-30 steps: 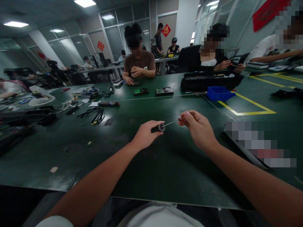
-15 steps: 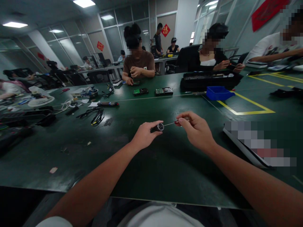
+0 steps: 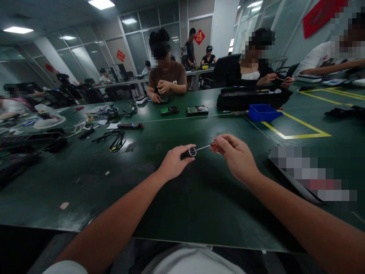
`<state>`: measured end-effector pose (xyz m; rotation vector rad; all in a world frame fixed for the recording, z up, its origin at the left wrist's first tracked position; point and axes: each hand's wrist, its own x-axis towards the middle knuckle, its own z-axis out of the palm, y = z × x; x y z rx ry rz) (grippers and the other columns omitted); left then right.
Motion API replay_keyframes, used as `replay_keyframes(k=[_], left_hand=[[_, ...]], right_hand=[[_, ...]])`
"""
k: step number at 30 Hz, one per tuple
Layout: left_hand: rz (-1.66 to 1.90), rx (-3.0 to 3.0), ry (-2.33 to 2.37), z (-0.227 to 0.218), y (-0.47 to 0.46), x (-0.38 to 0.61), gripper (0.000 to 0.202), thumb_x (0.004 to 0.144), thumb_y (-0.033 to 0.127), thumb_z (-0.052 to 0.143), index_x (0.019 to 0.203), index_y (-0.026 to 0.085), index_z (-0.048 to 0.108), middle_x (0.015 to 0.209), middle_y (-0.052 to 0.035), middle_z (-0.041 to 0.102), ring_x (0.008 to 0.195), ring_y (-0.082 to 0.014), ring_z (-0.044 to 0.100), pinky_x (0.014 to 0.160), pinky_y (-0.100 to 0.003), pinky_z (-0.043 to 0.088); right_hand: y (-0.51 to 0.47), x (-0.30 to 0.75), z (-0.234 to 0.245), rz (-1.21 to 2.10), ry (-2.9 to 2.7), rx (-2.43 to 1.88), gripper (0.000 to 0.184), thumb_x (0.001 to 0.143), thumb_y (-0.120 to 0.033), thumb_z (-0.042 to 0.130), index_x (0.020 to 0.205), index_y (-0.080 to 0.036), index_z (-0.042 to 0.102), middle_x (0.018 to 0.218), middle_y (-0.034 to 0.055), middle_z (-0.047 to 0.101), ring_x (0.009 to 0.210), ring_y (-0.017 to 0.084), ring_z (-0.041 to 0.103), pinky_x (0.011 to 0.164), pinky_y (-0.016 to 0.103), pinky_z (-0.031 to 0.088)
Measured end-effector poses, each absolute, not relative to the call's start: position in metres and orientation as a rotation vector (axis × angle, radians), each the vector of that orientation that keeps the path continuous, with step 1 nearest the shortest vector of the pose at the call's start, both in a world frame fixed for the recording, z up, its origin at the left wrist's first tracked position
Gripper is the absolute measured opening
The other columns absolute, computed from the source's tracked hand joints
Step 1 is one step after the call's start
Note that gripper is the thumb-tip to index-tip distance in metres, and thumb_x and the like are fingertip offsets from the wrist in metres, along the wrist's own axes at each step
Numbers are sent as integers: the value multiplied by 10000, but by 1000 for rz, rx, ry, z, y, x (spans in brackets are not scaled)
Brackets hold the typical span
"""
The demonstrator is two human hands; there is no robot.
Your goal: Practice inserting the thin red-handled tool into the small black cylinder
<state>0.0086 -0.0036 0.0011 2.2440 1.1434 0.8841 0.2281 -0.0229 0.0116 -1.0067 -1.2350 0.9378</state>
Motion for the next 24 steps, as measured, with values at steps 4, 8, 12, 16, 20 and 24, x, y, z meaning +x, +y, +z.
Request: replay_keyframes(k=[4, 8, 12, 16, 20, 24], left_hand=[[886, 2374, 1048, 5, -4, 8, 443, 901, 215, 664, 1334, 274, 596, 1273, -40, 667, 1183, -217, 582, 1049, -412, 417], [784, 2458, 1008, 5, -4, 10, 434, 910, 230, 656, 1338, 269, 590, 1250, -44, 679, 1153, -220, 592, 1044, -431, 404], [788, 2419, 1046, 3, -4, 10, 444, 899, 224, 669, 1335, 262, 594, 1204, -38, 689, 1112, -214, 602, 1016, -412, 418], [795, 2387, 1087, 4, -4, 10, 444, 892, 220, 676, 1327, 264, 604, 1171, -38, 693, 1090, -216, 604, 996, -405, 428], [815, 2383, 1116, 2, -3, 11, 451, 877, 234, 698, 1318, 271, 614, 1175, -41, 695, 1079, -222, 608, 989, -408, 435], [852, 2378, 1141, 0, -2, 10, 464, 855, 238, 726, 1306, 276, 624, 1169, -33, 699, 1075, -220, 607, 982, -402, 440]], right_hand=[[-13, 232, 9, 1175, -1046, -938, 271, 863, -485, 642, 804, -221, 632, 724, 21, 628, 667, 179, 631, 741, 391, 563], [-12, 235, 7, 1020, -1106, -953, 227, 890, -442, 627, 822, -226, 621, 742, 13, 639, 677, 165, 628, 697, 345, 538], [-15, 236, 3, 878, -1205, -989, 227, 927, -440, 599, 869, -226, 643, 775, 14, 658, 707, 168, 630, 683, 333, 512], [-20, 235, 6, 758, -1288, -1023, 248, 948, -456, 571, 891, -229, 651, 783, 16, 670, 708, 175, 633, 690, 346, 508], [-26, 232, 14, 670, -1418, -1074, 243, 952, -434, 561, 881, -218, 646, 751, 23, 680, 701, 183, 651, 682, 350, 517], [-32, 228, 17, 624, -1541, -1120, 232, 952, -426, 556, 927, -210, 638, 783, 39, 709, 738, 202, 691, 690, 361, 536]])
